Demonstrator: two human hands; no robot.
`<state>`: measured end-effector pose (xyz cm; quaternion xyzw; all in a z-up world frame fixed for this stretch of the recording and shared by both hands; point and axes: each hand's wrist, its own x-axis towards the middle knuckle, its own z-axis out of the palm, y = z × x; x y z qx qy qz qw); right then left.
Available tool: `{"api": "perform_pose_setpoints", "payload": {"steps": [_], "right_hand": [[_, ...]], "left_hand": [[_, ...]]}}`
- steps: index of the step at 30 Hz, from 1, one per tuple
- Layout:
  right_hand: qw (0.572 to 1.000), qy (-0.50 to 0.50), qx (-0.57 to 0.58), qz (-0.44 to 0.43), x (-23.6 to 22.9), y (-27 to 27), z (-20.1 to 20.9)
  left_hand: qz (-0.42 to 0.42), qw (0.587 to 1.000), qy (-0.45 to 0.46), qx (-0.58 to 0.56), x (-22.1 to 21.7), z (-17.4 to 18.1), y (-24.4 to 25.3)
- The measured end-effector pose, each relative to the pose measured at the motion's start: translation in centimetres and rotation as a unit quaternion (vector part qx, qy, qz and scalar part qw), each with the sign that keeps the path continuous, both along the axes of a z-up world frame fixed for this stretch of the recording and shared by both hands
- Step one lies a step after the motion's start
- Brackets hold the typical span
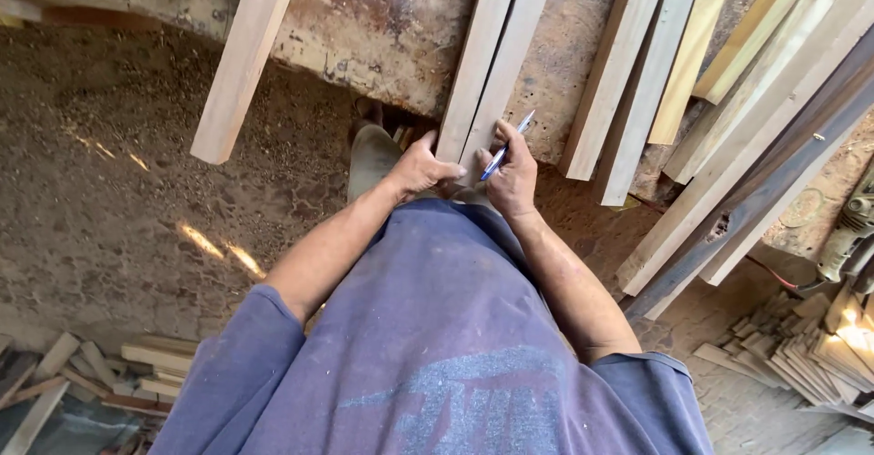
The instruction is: Organizing and marking wood planks on a workbench in a workshop.
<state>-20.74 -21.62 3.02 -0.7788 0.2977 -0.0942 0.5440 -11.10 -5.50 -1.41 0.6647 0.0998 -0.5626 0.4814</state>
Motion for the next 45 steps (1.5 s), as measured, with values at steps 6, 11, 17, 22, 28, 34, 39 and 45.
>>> {"api": "perform_pose_setpoints", "payload": {"steps": [6, 11, 17, 22, 28, 34, 39, 45], "right_hand": [[1.000, -0.006, 0.001, 0.013, 0.3, 0.6, -0.2], [1.000, -0.011, 0.019, 0.008, 0.0, 0.6, -1.9], [1.000, -0.005, 0.028, -0.007, -0.5, 0.5, -2.3], [0.999, -0.043, 0.001, -0.029, 0.3, -0.4, 0.4], [0.988, -0.127, -0.019, -0.091, 1.9, -2.6, 3.4], [0.963, -0.180, 0.068, -0.187, 4.6, -3.5, 3.9], [0.975, -0.158, -0.070, -0.140, 6.2, -3.5, 2.4], [0.979, -0.160, -0.054, -0.113, 7.7, -2.7, 2.1]], "left_hand": [[-0.141, 0.986, -0.078, 0.030, 1.6, 1.8, 0.4], [-0.152, 0.985, -0.078, 0.028, 2.0, 2.1, 0.4], [-0.177, 0.981, -0.074, 0.035, 2.1, 3.2, 0.1], [-0.215, 0.971, -0.092, 0.042, 2.6, 3.9, 1.0], [-0.177, 0.901, -0.388, 0.081, 3.5, 1.4, 1.9], [-0.241, 0.862, -0.439, 0.077, 3.4, 5.6, -5.5], [-0.145, 0.867, -0.460, 0.124, 1.3, 1.6, -8.8], [-0.194, 0.833, -0.490, 0.168, 0.9, -0.9, -8.4]]}}
